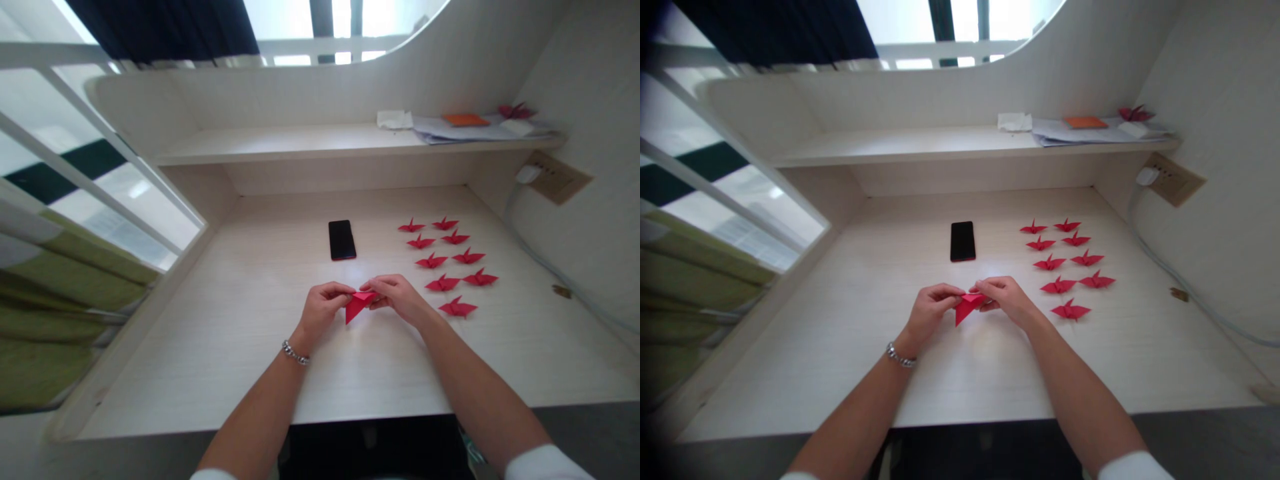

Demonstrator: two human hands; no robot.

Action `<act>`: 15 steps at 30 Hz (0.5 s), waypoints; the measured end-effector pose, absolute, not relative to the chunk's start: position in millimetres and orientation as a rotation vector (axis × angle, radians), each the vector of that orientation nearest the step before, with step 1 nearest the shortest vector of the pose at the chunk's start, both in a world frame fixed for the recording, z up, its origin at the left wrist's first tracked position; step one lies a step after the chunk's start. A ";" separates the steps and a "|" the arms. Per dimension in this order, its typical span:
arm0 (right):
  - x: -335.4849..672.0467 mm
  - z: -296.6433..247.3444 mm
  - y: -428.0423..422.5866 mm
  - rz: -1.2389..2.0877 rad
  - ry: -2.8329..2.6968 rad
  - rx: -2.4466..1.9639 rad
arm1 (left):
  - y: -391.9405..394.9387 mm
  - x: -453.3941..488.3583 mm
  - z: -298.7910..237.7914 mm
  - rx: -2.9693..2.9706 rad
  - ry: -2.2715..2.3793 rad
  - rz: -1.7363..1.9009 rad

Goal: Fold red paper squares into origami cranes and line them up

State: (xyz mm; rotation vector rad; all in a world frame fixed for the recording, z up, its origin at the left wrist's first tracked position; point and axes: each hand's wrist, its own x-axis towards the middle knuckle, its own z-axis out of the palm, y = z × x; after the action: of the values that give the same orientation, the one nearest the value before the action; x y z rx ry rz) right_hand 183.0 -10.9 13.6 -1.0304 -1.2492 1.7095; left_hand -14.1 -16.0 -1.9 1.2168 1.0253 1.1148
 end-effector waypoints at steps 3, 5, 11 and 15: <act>176.3 7.0 -10.6 1.596 -1.355 -1.136 | -16.0 -13.9 -2.2 1.298 1.034 1.096; 173.6 2.9 -10.2 1.571 -1.419 -1.142 | -15.5 -13.6 -3.4 1.281 1.032 1.107; 176.0 -1.4 -7.7 1.539 -1.455 -1.143 | -13.9 -13.8 -6.1 1.217 1.022 1.112; 176.7 -3.4 -6.3 1.540 -1.455 -1.141 | -14.3 -14.0 -6.9 1.161 1.000 1.114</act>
State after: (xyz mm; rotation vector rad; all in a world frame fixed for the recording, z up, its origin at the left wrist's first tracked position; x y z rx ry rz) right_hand 176.7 -6.3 -3.4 -1.1406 -1.4547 1.5399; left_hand -14.0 -14.3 -6.9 1.1606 1.0002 1.1143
